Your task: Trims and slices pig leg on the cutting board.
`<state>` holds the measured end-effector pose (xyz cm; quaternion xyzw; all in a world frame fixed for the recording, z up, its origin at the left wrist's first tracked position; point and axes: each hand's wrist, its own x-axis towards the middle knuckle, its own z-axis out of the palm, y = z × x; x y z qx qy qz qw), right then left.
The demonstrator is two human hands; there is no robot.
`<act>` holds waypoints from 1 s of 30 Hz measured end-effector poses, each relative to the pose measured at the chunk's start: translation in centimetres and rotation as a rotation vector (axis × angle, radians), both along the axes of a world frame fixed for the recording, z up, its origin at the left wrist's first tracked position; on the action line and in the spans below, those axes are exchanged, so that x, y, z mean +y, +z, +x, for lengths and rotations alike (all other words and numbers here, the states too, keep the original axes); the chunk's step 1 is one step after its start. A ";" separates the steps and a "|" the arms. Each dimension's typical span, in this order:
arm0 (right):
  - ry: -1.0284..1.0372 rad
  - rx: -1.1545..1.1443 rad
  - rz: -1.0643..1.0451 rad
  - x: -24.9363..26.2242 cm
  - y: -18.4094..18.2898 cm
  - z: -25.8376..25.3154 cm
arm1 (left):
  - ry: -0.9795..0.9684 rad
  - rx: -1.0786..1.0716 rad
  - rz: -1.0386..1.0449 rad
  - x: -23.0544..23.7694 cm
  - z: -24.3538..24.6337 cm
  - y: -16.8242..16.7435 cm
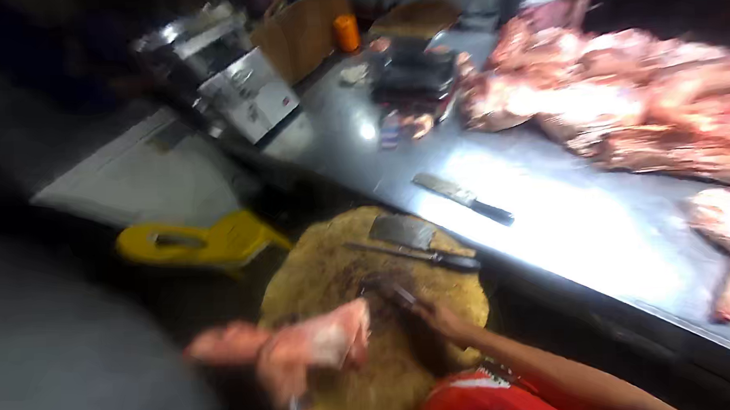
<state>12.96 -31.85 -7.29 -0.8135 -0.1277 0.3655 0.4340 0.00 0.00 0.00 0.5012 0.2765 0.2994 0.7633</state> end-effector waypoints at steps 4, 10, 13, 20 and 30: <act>-0.001 -0.080 -0.032 -1.7 -1.0 -0.7 | 0.098 0.538 0.209 0.6 3.4 -3.2; -0.089 -0.076 0.041 -2.4 -1.6 -0.8 | -0.143 1.060 0.716 -0.6 4.1 -7.3; -0.061 -0.041 0.023 -1.8 -1.1 0.1 | -0.111 1.057 0.785 -1.9 4.3 -6.1; 0.030 0.015 0.093 5.2 1.1 8.3 | -0.392 1.041 0.900 -5.6 5.8 -3.9; -0.163 0.305 0.428 23.4 0.0 24.6 | -0.203 0.908 0.872 -7.1 3.0 -5.4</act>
